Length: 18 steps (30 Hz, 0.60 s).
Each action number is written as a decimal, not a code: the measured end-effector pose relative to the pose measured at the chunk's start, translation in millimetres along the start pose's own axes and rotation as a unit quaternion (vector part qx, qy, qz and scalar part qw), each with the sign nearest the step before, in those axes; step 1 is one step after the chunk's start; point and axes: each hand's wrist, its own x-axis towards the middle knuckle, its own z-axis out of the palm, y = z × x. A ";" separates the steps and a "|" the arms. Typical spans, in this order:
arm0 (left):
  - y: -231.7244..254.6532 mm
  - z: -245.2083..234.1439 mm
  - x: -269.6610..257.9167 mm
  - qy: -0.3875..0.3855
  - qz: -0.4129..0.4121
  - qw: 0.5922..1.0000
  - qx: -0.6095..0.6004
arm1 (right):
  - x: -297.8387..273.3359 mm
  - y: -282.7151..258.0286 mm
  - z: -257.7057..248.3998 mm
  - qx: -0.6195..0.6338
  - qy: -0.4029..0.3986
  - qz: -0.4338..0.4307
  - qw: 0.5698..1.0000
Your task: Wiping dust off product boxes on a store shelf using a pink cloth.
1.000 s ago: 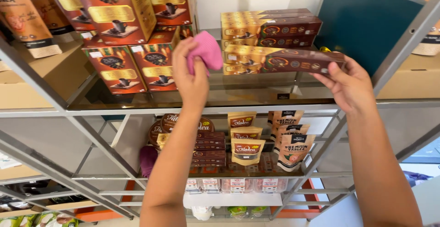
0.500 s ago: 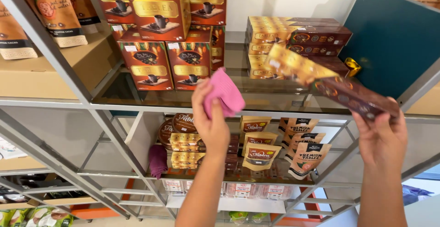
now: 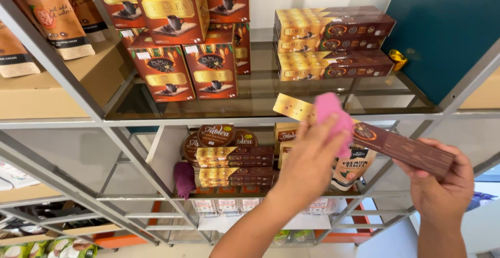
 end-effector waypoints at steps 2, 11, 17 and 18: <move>28.7 9.9 -3.4 -0.003 0.023 1.000 -0.001 | -2.0 -5.3 1.5 0.006 -0.005 0.000 1.000; 86.4 56.3 5.3 -0.057 0.149 0.985 -0.070 | -18.8 -32.6 -62.8 -0.049 0.009 -0.028 0.998; 73.7 44.2 -5.2 0.152 -0.062 0.983 0.080 | -24.1 -57.0 -96.9 0.113 0.061 0.101 0.987; 78.7 43.8 -8.8 0.201 -0.102 0.970 0.087 | -27.2 -53.8 -106.5 0.144 0.070 0.127 0.979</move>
